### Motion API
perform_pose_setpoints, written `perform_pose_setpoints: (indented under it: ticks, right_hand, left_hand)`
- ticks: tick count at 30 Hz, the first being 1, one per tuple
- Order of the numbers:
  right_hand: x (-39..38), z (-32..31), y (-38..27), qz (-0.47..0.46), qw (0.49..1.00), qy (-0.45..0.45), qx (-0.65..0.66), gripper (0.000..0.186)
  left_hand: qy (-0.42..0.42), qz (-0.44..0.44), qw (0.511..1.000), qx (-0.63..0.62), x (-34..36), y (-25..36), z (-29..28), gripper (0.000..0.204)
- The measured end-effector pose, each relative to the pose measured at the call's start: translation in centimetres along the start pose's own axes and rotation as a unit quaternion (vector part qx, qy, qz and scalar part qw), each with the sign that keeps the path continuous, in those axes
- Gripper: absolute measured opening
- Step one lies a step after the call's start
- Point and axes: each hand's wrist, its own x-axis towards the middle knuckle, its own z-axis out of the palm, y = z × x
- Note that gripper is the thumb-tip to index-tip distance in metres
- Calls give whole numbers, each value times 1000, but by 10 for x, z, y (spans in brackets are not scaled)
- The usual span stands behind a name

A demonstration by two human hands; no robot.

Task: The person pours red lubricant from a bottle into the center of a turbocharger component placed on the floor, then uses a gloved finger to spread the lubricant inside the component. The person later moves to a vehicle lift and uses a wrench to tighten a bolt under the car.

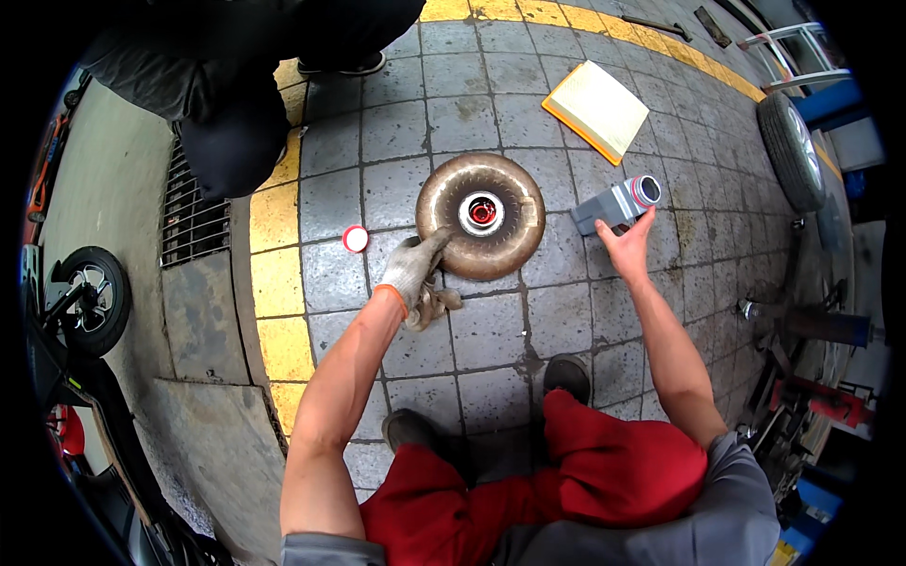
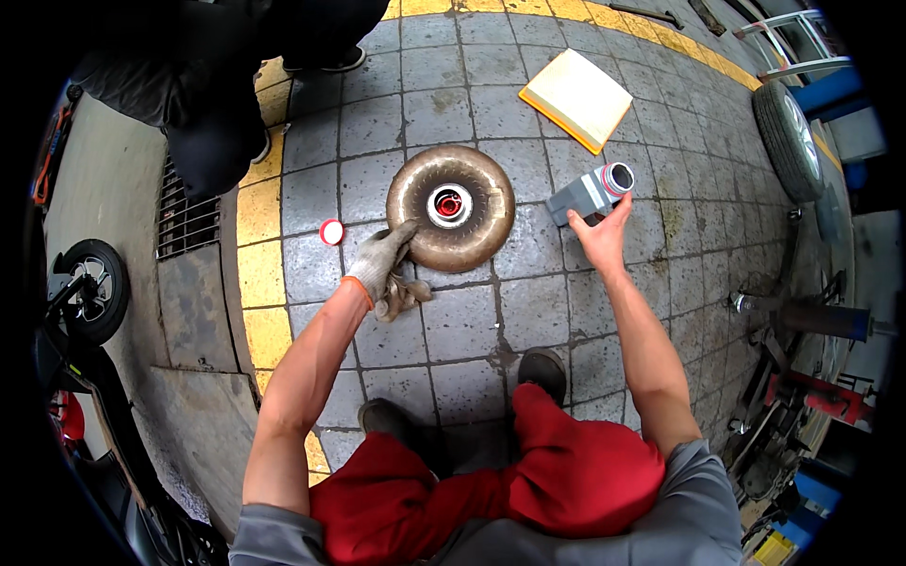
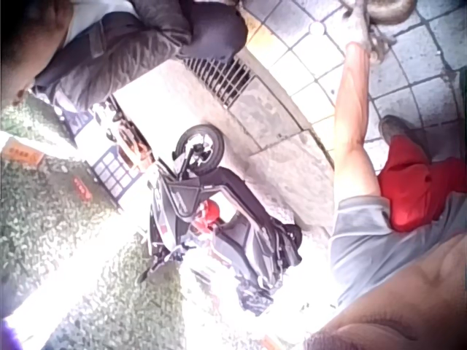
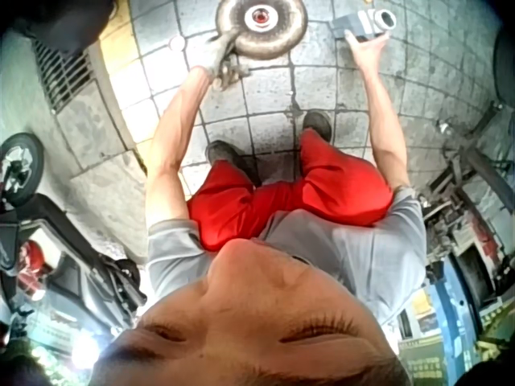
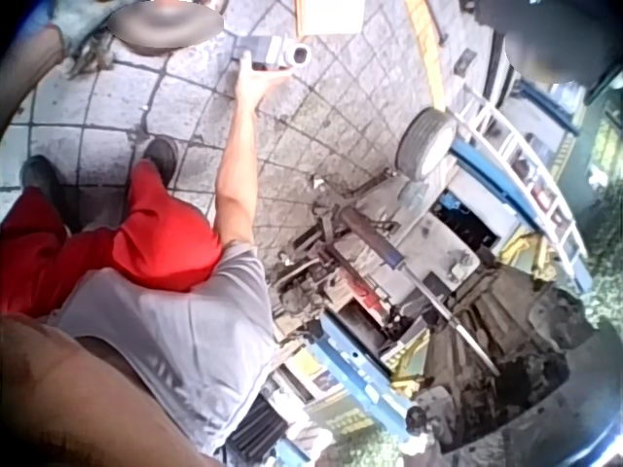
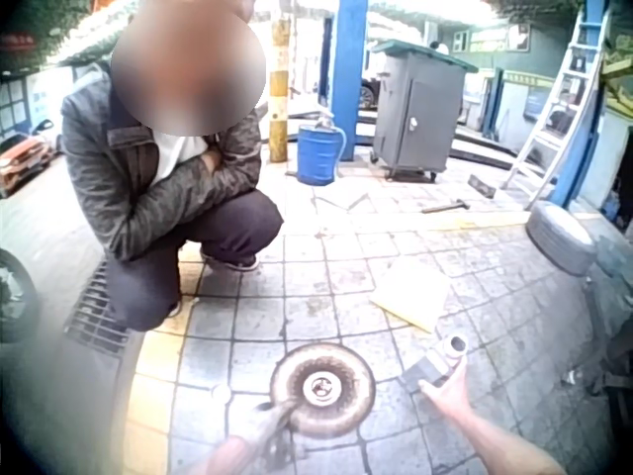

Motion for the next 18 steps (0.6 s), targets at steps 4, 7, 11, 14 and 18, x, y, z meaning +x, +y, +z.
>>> perform_pose_setpoints:
  ticks: [4,7,11,14,18]
  right_hand:
    - [0,-2,4,-2,1000,3,-13,127]
    - [2,-3,11,-13,1000,4,-11,128]
    - [2,-1,10,-5,1000,-1,-2,129]
    - [2,-1,8,-4,1000,-2,6,129]
    - [2,-1,7,-3,1000,-1,9,129]
  left_hand:
    - [0,-2,1000,15,8,-4,-1,87]
    - [20,4,999,29,5,0,5,88]
    - [40,10,998,44,4,2,7,89]
    - [35,19,999,31,4,2,10,87]
    - [38,27,998,31,7,1,10,81]
